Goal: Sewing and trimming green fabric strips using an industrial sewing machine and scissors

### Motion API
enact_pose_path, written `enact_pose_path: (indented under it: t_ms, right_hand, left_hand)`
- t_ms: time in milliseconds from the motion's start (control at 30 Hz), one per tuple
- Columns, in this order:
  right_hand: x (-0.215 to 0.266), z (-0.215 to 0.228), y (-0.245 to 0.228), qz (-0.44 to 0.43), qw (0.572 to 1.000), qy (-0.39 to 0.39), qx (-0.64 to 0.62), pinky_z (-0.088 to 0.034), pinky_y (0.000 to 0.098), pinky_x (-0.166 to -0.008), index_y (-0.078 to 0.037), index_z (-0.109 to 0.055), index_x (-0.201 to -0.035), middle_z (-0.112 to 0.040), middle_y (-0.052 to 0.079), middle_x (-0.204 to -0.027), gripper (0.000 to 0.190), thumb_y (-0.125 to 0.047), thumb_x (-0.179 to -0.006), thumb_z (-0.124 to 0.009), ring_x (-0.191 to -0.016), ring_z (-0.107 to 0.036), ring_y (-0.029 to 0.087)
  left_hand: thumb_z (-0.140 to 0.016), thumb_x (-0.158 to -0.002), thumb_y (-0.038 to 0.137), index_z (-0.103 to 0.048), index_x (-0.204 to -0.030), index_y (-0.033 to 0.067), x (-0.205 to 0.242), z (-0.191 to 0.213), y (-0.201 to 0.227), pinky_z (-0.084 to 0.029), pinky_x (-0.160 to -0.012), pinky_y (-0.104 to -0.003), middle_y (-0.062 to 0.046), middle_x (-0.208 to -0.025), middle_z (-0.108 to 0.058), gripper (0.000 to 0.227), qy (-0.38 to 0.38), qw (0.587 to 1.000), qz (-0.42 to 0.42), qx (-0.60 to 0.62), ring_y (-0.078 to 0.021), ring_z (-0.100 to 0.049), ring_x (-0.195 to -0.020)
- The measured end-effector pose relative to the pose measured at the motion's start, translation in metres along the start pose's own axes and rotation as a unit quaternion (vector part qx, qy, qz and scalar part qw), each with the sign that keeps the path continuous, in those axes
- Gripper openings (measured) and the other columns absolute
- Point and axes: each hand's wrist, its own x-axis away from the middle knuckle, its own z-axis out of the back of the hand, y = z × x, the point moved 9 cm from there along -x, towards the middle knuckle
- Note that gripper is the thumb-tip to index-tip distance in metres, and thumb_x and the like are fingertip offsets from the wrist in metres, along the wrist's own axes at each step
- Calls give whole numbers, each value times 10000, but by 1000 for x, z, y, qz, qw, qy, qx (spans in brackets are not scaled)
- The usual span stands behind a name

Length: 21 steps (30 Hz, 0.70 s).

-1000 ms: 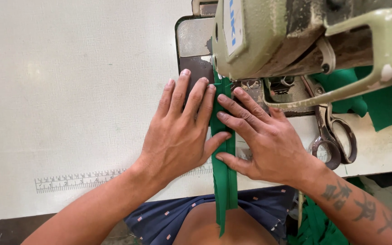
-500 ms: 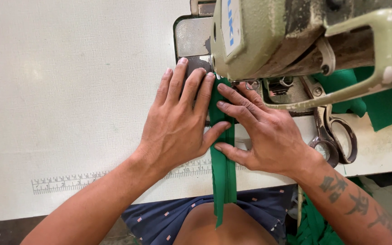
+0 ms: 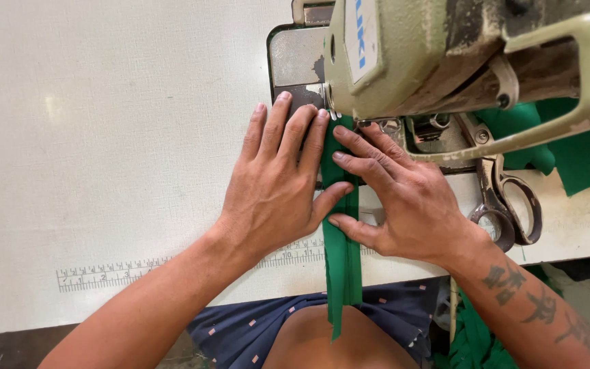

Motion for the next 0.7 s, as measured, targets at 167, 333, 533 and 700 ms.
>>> enact_pose_path:
  t_ms: [167, 333, 533, 700]
  right_hand:
    - [1, -2, 1, 2, 1000, -6, 6, -564, 545, -1194, -110, -575, -1522, -476, 77, -1732, 749, -465, -934, -871, -1617, -485, 419]
    - [2, -2, 1, 2, 999, -8, 50, -525, 469, -914, -128, -588, -1503, -493, 55, -1743, 706, -541, -970, -800, -1651, -430, 305]
    - [10, 37, 43, -238, 967, 63, -68, -250, 336, -400, -92, -526, -1273, -460, -40, -706, 547, -464, -1017, -835, -471, -317, 99]
    - [-26, 36, 71, 13, 991, 119, 55, -631, 497, -889, 20, -810, -1192, -806, 227, -1159, 212, -59, -1010, -886, -1073, -755, 404]
  left_hand:
    - [-584, -1106, 641, -573, -1569, -46, 1, 0, 1, -373, -1277, -613, -211, -1524, -550, 829, 3, 1000, -1, -3, -458, -472, -1512]
    - [-707, -1136, 529, -657, -1504, -47, 8, 8, 13, -374, -1319, -558, -222, -1557, -618, 686, 44, 997, -61, 11, -434, -481, -1528]
    - [-669, -1129, 496, -715, -1480, 46, 9, 8, 20, -438, -1248, -542, -160, -1454, -705, 572, 41, 997, -67, -12, -388, -602, -1404]
    - [-633, -1142, 517, -717, -1497, 70, 10, 8, 21, -399, -1281, -553, -163, -1514, -657, 578, 24, 997, -67, -23, -424, -498, -1510]
